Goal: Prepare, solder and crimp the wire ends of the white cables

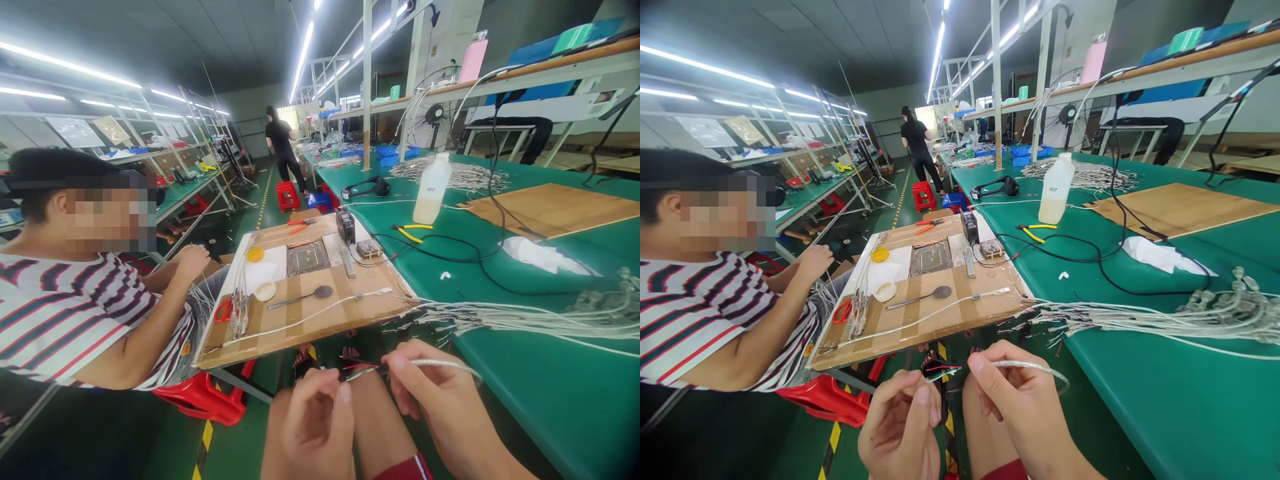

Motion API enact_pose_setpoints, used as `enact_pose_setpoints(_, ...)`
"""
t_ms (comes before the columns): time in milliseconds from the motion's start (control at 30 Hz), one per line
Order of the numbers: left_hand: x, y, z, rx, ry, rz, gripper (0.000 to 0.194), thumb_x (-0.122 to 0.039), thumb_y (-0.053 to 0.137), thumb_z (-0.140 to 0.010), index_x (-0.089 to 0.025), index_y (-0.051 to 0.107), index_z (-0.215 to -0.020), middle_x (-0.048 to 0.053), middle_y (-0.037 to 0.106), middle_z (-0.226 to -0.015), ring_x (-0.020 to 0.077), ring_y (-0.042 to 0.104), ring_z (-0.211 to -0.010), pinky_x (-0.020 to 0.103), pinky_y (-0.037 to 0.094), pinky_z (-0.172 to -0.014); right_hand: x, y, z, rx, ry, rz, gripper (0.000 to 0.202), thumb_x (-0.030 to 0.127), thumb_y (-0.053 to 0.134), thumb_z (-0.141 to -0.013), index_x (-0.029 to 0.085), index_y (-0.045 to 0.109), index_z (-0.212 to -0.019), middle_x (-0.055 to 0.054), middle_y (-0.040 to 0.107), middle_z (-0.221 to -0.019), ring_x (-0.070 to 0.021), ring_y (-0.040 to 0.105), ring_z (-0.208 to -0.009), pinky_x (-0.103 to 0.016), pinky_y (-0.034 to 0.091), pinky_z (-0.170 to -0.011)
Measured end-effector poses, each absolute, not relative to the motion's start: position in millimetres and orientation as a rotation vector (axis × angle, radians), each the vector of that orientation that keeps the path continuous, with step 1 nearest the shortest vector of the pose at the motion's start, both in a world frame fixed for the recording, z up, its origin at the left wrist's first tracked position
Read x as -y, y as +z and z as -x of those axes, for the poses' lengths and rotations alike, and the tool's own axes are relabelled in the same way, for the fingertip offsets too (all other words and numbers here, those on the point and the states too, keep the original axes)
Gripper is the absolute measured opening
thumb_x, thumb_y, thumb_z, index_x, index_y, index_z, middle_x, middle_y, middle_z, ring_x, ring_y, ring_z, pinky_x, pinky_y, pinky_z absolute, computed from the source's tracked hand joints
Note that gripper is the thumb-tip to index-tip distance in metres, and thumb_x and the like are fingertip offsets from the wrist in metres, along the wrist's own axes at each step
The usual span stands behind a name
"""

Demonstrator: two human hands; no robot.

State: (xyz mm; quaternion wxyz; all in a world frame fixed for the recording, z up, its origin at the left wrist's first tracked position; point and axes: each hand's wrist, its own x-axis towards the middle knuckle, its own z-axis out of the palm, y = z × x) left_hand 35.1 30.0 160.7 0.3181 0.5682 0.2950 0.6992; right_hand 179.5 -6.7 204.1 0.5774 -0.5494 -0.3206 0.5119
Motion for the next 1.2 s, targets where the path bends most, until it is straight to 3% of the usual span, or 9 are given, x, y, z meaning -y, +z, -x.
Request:
enact_pose_setpoints(167,-29,165,-36,-0.732,1.862,-1.532,0.017,-0.007,0.067,-0.092,-0.019,0.068,-0.104,0.001,0.060,-0.074,0.0102,0.060,-0.066,0.018,0.047,-0.056,7,206,-178,0.761,1.171,1.307,0.061,0.066,0.074,-0.075,0.010,0.053,-0.070,0.002,0.050,-0.059,0.0015,0.048,-0.052,-0.010,0.039,-0.051)
enact_pose_setpoints(333,-28,165,-40,-0.743,1.905,-1.642,0.024,-0.002,0.068,-0.088,-0.017,0.067,-0.107,0.000,0.060,-0.076,0.0095,0.060,-0.065,0.020,0.052,-0.060,7,205,-179,0.759,1.182,1.315,0.059,0.066,0.074,-0.074,0.010,0.055,-0.072,0.003,0.049,-0.059,0.0015,0.047,-0.052,-0.010,0.039,-0.051)
enact_pose_setpoints(433,-29,166,-39,-0.672,1.874,-1.502,0.014,-0.009,0.064,-0.094,-0.018,0.069,-0.104,0.000,0.058,-0.072,0.0079,0.057,-0.059,0.017,0.048,-0.054,6,208,-178,0.737,1.217,1.282,0.060,0.066,0.074,-0.075,0.010,0.051,-0.070,0.003,0.049,-0.059,0.0018,0.047,-0.052,-0.011,0.037,-0.051)
enact_pose_setpoints(533,-31,168,-37,-0.600,1.715,-1.307,0.018,-0.018,0.061,-0.099,-0.023,0.072,-0.112,-0.002,0.056,-0.068,0.0062,0.054,-0.052,0.015,0.047,-0.051,5,214,-175,0.671,1.304,1.244,0.065,0.069,0.074,-0.072,0.010,0.046,-0.066,0.003,0.046,-0.056,0.0021,0.043,-0.048,-0.012,0.033,-0.048)
enact_pose_setpoints(700,-30,166,-33,-0.575,1.656,-1.317,0.014,-0.017,0.066,-0.096,-0.024,0.075,-0.104,-0.001,0.058,-0.072,0.0057,0.054,-0.054,0.015,0.046,-0.051,3,220,-172,0.602,1.358,1.216,0.068,0.070,0.077,-0.069,0.010,0.045,-0.065,0.003,0.045,-0.054,0.0025,0.042,-0.047,-0.011,0.032,-0.047)
enact_pose_setpoints(833,-27,163,-34,-0.702,1.713,-1.331,0.030,-0.012,0.070,-0.092,-0.025,0.071,-0.119,-0.001,0.063,-0.074,0.0077,0.058,-0.056,0.016,0.049,-0.053,5,217,-172,0.603,1.358,1.215,0.067,0.068,0.077,-0.071,0.009,0.044,-0.062,0.003,0.045,-0.053,0.0022,0.043,-0.048,-0.011,0.032,-0.048)
enact_pose_setpoints(1000,-27,159,-35,-0.756,1.633,-1.332,0.006,-0.017,0.073,-0.091,-0.016,0.073,-0.097,0.003,0.066,-0.079,0.0067,0.056,-0.055,0.018,0.049,-0.054,7,215,-172,0.607,1.368,1.193,0.067,0.066,0.077,-0.071,0.009,0.044,-0.060,0.002,0.045,-0.053,0.0025,0.042,-0.047,-0.011,0.032,-0.048)
enact_pose_setpoints(1200,-26,159,-34,-0.757,1.731,-1.474,0.017,-0.007,0.073,-0.086,-0.018,0.075,-0.099,0.001,0.061,-0.069,0.0105,0.060,-0.060,0.020,0.050,-0.057,8,216,-171,0.580,1.395,1.212,0.068,0.069,0.074,-0.073,0.010,0.044,-0.061,0.002,0.046,-0.053,0.0017,0.042,-0.048,-0.012,0.033,-0.049)
